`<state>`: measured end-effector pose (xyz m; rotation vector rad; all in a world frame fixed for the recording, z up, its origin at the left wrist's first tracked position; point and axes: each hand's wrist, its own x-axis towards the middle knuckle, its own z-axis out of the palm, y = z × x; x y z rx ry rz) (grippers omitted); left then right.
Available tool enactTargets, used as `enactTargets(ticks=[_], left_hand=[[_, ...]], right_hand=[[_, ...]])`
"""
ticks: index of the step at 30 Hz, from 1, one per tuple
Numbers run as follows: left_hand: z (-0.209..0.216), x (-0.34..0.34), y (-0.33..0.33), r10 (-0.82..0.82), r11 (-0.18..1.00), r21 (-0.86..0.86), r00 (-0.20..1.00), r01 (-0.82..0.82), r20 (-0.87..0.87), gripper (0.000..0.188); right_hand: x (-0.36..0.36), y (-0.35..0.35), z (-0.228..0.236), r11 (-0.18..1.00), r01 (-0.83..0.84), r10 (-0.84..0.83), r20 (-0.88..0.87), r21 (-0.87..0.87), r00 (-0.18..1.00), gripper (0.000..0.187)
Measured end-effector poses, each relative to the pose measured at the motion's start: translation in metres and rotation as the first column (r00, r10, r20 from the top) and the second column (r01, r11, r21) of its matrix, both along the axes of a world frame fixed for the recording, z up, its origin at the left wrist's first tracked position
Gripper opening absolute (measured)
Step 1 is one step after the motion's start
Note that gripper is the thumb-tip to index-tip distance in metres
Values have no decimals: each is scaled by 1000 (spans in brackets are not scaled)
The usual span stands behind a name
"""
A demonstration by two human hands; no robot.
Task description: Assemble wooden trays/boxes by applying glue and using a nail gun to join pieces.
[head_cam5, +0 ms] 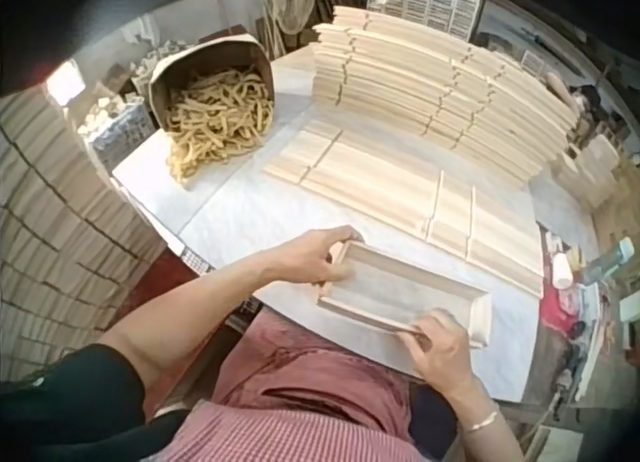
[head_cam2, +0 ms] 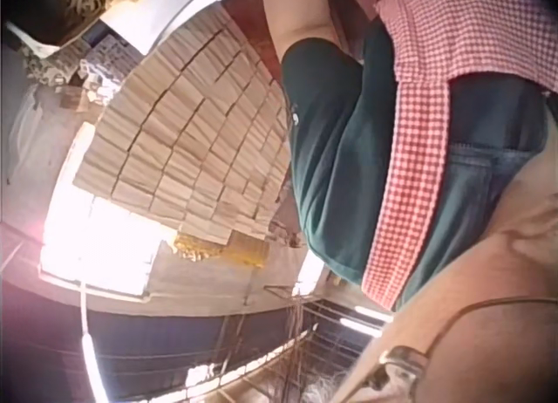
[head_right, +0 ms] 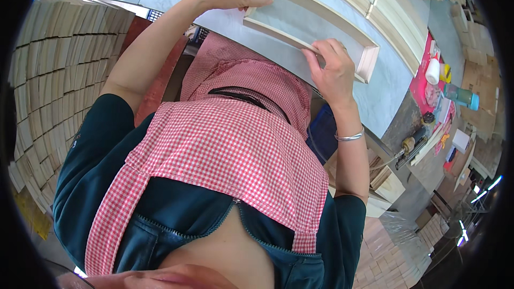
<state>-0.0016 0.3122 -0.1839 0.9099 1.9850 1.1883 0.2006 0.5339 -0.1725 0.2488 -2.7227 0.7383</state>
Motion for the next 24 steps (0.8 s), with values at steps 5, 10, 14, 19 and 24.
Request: enactTargets(ticks=[5, 10, 14, 19, 24], left_hand=[[3, 2, -1, 3, 1000, -3, 1000, -3, -1, 48], [2, 3, -2, 18, 1000, 3, 999, -18, 37, 55], [-5, 2, -9, -9, 996, 88, 999, 5, 52, 67], [-3, 0, -27, -180, 983, 64, 980, 174, 84, 86], [-12, -5, -28, -339, 941, -26, 938, 338, -63, 101]], right_hand=[[-3, -1, -2, 1000, -1, 0, 4, 29, 1000, 16], [-4, -3, -5, 999, 11, -11, -8, 43, 1000, 16], [-5, -4, -6, 999, 24, -24, -9, 43, 1000, 16], [-5, -5, -4, 998, 38, -38, -2, 41, 999, 16], [-4, -4, -4, 999, 32, -33, 17, 36, 999, 15]])
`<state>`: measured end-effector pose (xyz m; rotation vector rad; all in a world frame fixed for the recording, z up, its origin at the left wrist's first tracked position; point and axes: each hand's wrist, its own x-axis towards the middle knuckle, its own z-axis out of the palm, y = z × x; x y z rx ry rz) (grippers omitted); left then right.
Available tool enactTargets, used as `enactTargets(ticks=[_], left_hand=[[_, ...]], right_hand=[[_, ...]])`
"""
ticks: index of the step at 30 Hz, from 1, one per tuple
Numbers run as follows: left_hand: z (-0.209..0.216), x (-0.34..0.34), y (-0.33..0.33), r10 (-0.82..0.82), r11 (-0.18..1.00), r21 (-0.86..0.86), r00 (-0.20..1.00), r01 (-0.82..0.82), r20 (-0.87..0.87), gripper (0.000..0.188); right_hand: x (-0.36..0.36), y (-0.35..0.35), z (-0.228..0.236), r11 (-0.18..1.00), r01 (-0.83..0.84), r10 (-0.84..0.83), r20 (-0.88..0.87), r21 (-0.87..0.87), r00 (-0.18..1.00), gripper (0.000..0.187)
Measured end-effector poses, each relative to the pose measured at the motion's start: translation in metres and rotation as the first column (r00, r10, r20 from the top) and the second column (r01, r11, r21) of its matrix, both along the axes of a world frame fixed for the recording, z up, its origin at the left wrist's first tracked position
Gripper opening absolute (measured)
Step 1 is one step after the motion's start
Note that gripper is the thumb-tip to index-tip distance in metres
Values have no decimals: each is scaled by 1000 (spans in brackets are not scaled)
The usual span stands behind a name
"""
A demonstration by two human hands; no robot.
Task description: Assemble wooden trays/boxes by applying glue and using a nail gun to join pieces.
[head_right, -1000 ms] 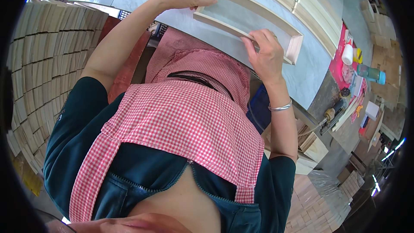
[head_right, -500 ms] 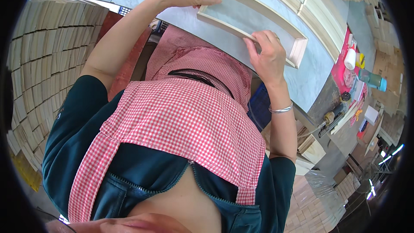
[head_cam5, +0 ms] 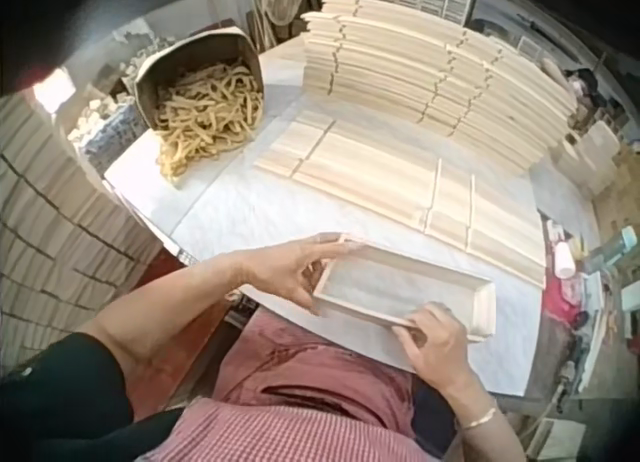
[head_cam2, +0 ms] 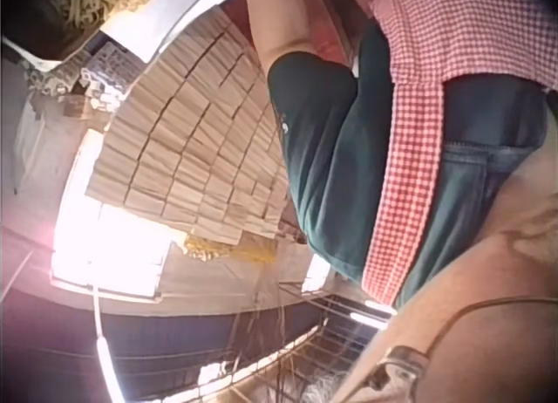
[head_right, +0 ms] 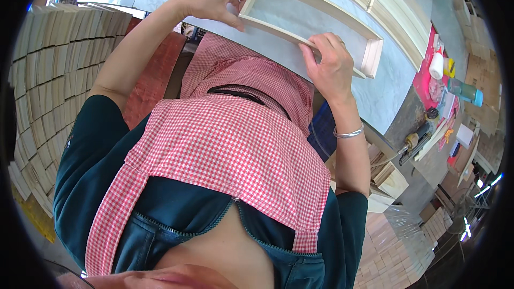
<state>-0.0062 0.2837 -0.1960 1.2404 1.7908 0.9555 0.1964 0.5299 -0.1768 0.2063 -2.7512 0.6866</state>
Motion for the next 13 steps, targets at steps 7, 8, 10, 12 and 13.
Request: enactTargets(ticks=[7, 8, 10, 12, 13], left_hand=[[-17, -6, 5, -24, 997, 65, 928, 52, -373, 118], [-7, 3, 9, 89, 988, 144, 953, -48, -291, 95], [6, 17, 4, 170, 968, 215, 966, -127, -195, 78], [6, 16, 1, 206, 974, 139, 959, -181, -197, 97], [6, 16, 2, 188, 976, 147, 963, -161, -194, 97]], right_hand=[[1, 3, -8, 1000, 21, -21, -24, 12, 999, 15], [3, 5, -4, 999, 32, -32, 7, 6, 999, 17], [4, 4, -2, 998, 68, -68, 35, 7, 997, 19], [3, 4, 7, 998, -36, 26, -167, -58, 986, 27], [6, 9, 8, 999, -16, 8, -166, -50, 986, 27]])
